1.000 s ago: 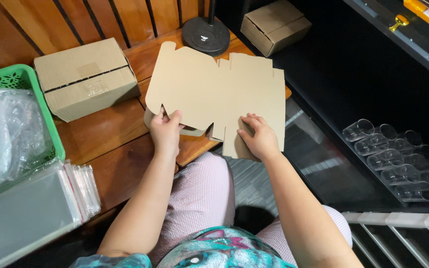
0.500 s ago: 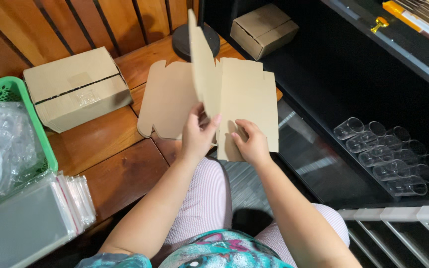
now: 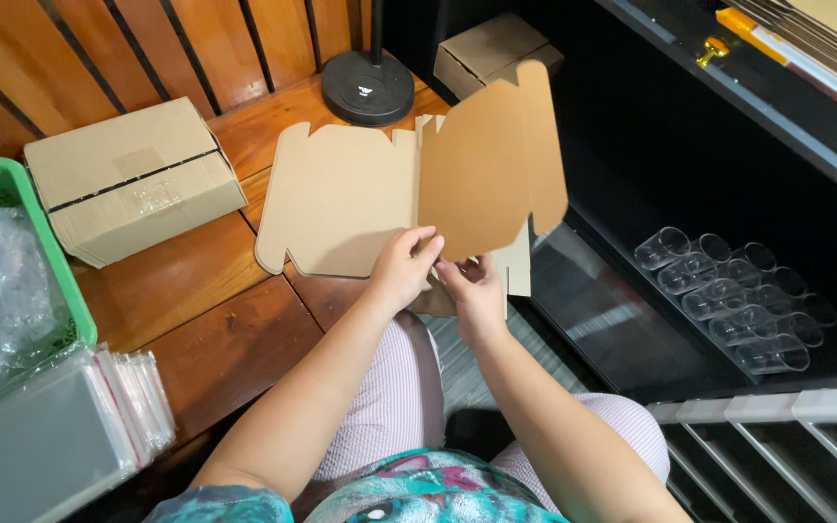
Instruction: The person picks up cardboard sheets one at a time and unfolds them before placing them on a shelf.
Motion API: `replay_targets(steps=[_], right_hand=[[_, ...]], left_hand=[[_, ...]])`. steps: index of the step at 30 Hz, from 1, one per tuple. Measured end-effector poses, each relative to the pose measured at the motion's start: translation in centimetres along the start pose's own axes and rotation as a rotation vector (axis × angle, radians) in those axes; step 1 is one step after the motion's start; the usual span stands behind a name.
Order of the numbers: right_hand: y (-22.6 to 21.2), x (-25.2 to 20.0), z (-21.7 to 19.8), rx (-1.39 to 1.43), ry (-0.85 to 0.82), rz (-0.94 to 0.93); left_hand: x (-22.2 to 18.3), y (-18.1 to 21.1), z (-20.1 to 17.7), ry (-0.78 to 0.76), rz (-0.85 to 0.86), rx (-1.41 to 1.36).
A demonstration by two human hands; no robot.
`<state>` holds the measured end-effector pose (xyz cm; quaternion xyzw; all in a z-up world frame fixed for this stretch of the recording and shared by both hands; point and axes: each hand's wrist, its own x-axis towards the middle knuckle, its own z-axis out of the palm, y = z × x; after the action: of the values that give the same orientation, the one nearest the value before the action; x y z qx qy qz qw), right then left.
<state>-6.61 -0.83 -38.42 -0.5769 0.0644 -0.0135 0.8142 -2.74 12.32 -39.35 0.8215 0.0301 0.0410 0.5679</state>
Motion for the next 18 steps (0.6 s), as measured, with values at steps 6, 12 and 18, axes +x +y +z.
replay_targets(steps=[6,12,18], right_hand=[[-2.8,-1.4,2.5,0.172,0.061,0.07],[2.0,2.6,-1.1,0.352,0.192,0.273],[-2.1,1.5,-1.6,0.335,0.191,0.282]], left_hand=[[0.4,-0.7,-0.2,-0.026,-0.015,0.169],[-0.2,1.5,-0.6,-0.063,-0.079,0.177],[1.2,5.2,-1.0,0.024,-0.254,-0.229]])
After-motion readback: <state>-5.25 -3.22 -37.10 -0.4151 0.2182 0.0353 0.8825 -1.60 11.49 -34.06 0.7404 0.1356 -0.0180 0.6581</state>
